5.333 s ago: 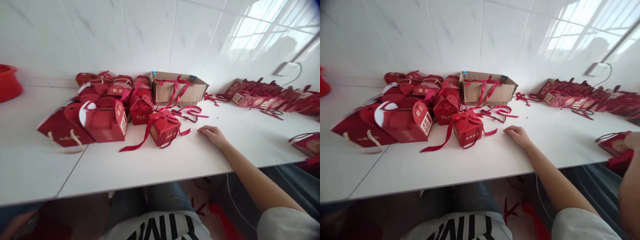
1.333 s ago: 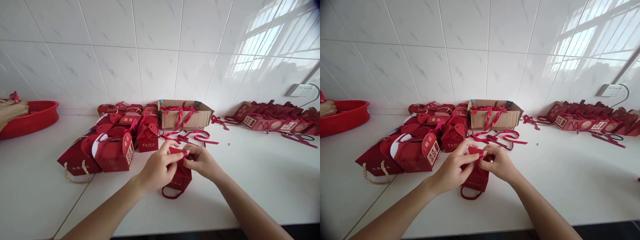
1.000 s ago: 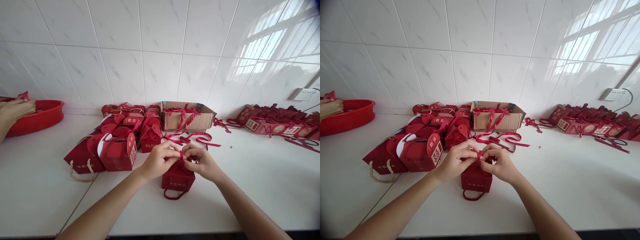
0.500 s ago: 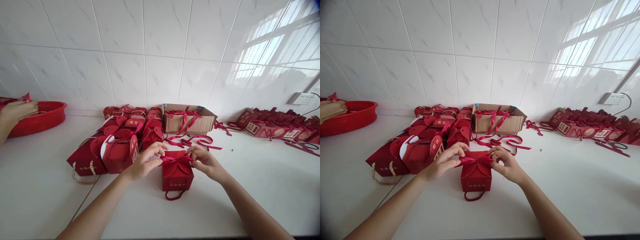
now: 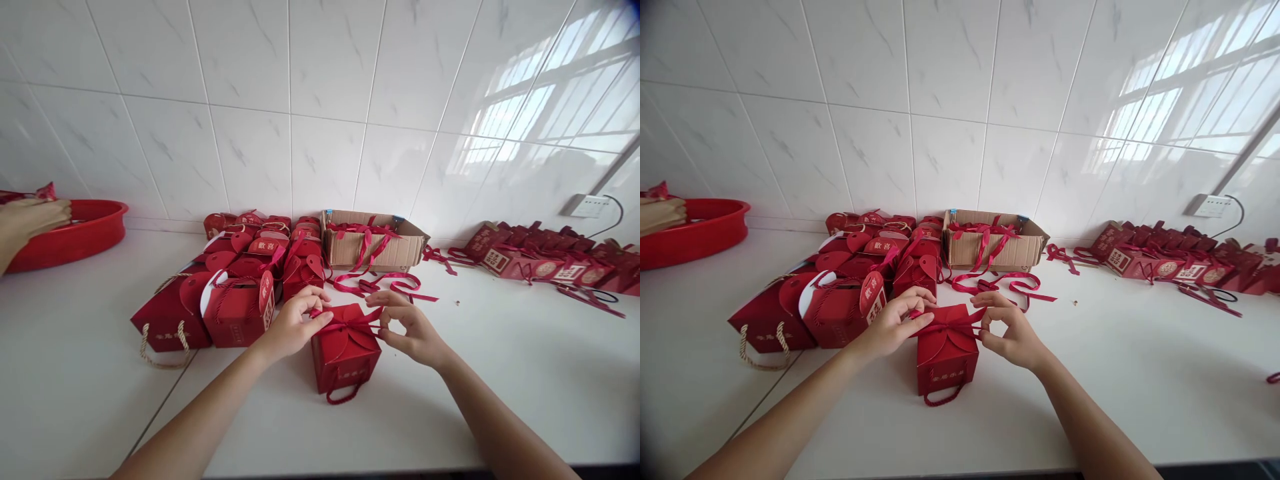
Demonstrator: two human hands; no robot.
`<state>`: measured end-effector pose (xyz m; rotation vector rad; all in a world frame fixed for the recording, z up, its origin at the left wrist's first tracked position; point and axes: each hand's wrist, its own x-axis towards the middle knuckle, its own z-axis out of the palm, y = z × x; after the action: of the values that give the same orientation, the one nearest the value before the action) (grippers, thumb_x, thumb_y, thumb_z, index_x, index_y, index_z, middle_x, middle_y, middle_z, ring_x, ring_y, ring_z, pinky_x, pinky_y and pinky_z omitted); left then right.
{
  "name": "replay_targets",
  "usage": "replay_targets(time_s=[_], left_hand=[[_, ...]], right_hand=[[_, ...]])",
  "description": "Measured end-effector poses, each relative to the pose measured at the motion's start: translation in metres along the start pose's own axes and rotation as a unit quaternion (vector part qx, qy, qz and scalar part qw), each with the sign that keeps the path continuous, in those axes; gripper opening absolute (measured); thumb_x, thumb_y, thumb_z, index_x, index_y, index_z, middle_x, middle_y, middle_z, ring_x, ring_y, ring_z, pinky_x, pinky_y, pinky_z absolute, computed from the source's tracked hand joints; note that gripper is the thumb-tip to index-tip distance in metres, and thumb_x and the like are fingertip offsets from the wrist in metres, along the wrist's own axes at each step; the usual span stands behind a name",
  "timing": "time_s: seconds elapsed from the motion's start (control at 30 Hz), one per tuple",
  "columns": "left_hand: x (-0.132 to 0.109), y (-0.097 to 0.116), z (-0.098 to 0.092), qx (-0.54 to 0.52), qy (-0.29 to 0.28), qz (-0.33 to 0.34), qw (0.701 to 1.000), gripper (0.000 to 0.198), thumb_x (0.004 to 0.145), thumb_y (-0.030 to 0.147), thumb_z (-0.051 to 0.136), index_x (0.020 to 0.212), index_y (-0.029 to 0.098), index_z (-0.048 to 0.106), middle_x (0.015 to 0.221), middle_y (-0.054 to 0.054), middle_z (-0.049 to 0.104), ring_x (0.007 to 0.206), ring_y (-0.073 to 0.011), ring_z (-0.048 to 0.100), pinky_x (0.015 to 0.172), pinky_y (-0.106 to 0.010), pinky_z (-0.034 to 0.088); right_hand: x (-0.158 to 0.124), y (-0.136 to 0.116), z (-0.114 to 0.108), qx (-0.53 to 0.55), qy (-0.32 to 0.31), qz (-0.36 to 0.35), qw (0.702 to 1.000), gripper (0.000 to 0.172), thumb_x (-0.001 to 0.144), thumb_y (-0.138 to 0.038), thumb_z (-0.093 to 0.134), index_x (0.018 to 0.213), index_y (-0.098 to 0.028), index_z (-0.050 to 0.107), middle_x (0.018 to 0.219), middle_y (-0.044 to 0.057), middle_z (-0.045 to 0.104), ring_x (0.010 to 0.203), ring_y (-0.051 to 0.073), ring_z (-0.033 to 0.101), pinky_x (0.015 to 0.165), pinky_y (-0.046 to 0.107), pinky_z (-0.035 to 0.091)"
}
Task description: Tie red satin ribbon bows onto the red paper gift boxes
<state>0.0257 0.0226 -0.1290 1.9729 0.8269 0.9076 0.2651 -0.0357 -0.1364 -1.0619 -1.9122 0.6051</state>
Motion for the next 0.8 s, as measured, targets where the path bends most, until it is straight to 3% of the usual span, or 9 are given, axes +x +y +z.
replay_targets(time_s=[0.17,0.23,0.27,0.3,0.37,0.43,0.57,0.7,0.8], left_hand=[[-0.001,-0.002,-0.003,-0.007,0.004,0.001,1.000,0.031,0.080,0.035,0.057,0.062,0.019,0.039,0.108,-0.007,0.055,0.103,-0.0212,0.055,0.090,-0.036,0.043],[-0.003,-0.005,-0.005,-0.006,-0.010,-0.005,1.000,0.030,0.081,0.036,0.057,0.064,0.020,0.038,0.109,-0.007,0.057,0.105,-0.0210,0.054,0.091,-0.035,0.042],[-0.004,-0.007,-0.006,-0.005,-0.015,-0.009,1.000,0.029,0.081,0.037,0.057,0.067,0.020,0.038,0.110,-0.006,0.057,0.106,-0.0208,0.053,0.092,-0.035,0.042],[-0.004,-0.008,-0.007,-0.003,-0.017,-0.014,1.000,0.028,0.081,0.037,0.058,0.069,0.020,0.039,0.111,-0.006,0.057,0.107,-0.0205,0.053,0.092,-0.035,0.042],[-0.005,-0.011,-0.006,-0.001,-0.014,-0.021,1.000,0.025,0.080,0.038,0.059,0.075,0.021,0.042,0.111,-0.006,0.057,0.108,-0.0200,0.053,0.093,-0.034,0.041],[-0.005,-0.013,-0.004,-0.006,-0.009,-0.027,1.000,0.023,0.080,0.039,0.060,0.082,0.021,0.045,0.112,-0.005,0.057,0.107,-0.0199,0.054,0.094,-0.035,0.041],[-0.003,-0.014,0.001,-0.024,0.001,-0.034,0.999,0.024,0.080,0.039,0.060,0.092,0.022,0.048,0.114,-0.005,0.057,0.109,-0.0202,0.054,0.094,-0.035,0.042],[-0.001,-0.015,0.007,-0.052,-0.002,-0.022,0.998,0.027,0.078,0.039,0.063,0.095,0.022,0.050,0.109,-0.005,0.058,0.106,-0.0207,0.055,0.092,-0.035,0.045],[-0.001,-0.019,0.011,-0.083,0.022,-0.021,0.996,0.037,0.079,0.041,0.062,0.107,0.023,0.045,0.113,-0.007,0.055,0.109,-0.0212,0.054,0.094,-0.038,0.044]], right_hand=[[-0.002,0.004,-0.003,-0.003,-0.016,0.006,1.000,0.015,0.079,-0.015,0.057,0.066,-0.019,0.050,0.119,0.010,0.053,0.115,0.025,0.048,0.093,0.043,0.042],[-0.003,0.013,-0.003,0.053,-0.053,0.022,0.997,0.011,0.082,-0.026,0.059,0.077,-0.020,0.051,0.123,0.010,0.050,0.108,0.022,0.052,0.083,0.037,0.047],[-0.003,0.018,-0.002,0.088,-0.082,0.026,0.992,0.017,0.080,-0.032,0.063,0.088,-0.022,0.051,0.127,0.010,0.047,0.103,0.021,0.055,0.078,0.034,0.049],[-0.004,0.022,0.000,0.119,-0.112,0.026,0.986,0.037,0.075,-0.037,0.070,0.103,-0.025,0.049,0.133,0.011,0.041,0.098,0.019,0.057,0.074,0.031,0.050],[-0.004,0.028,0.005,0.144,-0.156,0.024,0.977,0.090,0.060,-0.039,0.082,0.132,-0.033,0.029,0.142,0.012,0.028,0.097,0.018,0.058,0.073,0.030,0.052],[-0.004,0.028,0.011,0.141,-0.159,0.033,0.977,0.115,0.057,-0.034,0.084,0.142,-0.039,0.007,0.147,0.013,0.021,0.104,0.020,0.057,0.079,0.031,0.052],[-0.001,0.025,0.017,0.178,-0.138,0.061,0.972,0.113,0.065,-0.030,0.079,0.145,-0.040,-0.001,0.148,0.012,0.023,0.117,0.023,0.052,0.087,0.033,0.051],[0.002,0.026,0.020,0.209,-0.179,0.074,0.958,0.125,0.056,-0.028,0.084,0.147,-0.035,-0.001,0.140,0.011,0.041,0.123,0.026,0.047,0.093,0.039,0.049],[0.001,0.024,0.013,0.186,-0.147,0.064,0.970,0.121,0.053,-0.027,0.085,0.148,-0.032,0.009,0.139,0.010,0.044,0.123,0.026,0.048,0.095,0.039,0.047]])
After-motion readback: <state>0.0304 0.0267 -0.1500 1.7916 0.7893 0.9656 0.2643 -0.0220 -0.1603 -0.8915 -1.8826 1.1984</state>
